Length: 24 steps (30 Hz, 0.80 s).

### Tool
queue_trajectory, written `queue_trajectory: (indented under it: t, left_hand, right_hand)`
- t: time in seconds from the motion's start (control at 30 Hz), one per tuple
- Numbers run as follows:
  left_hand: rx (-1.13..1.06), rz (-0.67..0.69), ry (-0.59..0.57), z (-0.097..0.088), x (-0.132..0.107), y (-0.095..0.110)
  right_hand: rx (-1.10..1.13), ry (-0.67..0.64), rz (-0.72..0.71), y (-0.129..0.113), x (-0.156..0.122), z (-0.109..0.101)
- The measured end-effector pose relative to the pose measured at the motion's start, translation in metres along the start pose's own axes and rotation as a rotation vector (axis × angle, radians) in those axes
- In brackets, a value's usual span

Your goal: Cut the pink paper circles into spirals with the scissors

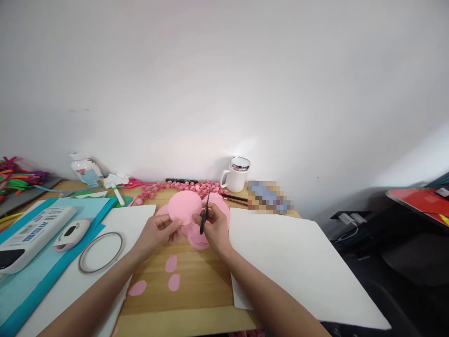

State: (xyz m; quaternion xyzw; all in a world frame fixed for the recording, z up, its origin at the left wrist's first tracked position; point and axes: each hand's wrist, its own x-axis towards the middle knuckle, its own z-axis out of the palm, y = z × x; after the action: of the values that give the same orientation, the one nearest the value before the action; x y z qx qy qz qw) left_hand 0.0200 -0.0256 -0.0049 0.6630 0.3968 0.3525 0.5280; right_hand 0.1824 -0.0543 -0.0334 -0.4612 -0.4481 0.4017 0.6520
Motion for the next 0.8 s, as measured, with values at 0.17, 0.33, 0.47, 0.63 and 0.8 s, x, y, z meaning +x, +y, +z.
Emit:
queue_trajectory:
  t: [0.17, 0.33, 0.47, 0.63, 0.8]
  left_hand:
    - [0.055, -0.024, -0.022, 0.001, -0.002, 0.0]
    - [-0.069, 0.081, 0.159, -0.001, -0.004, 0.003]
    - [-0.121, 0.125, 0.212, -0.002, -0.005, 0.003]
    - [-0.043, 0.09, 0.16, 0.001, -0.008, 0.005]
    - [-0.131, 0.096, 0.154, 0.002, -0.004, 0.0]
  right_hand:
    - [-0.034, -0.075, -0.034, 0.002, -0.002, 0.001]
    - [-0.026, -0.275, 0.012, -0.001, -0.007, 0.004]
    - [-0.051, -0.403, 0.047, -0.001, -0.013, 0.007]
    - [-0.05, -0.505, 0.012, 0.0, -0.014, 0.01]
    - [-0.072, -0.471, 0.036, -0.008, -0.007, 0.006]
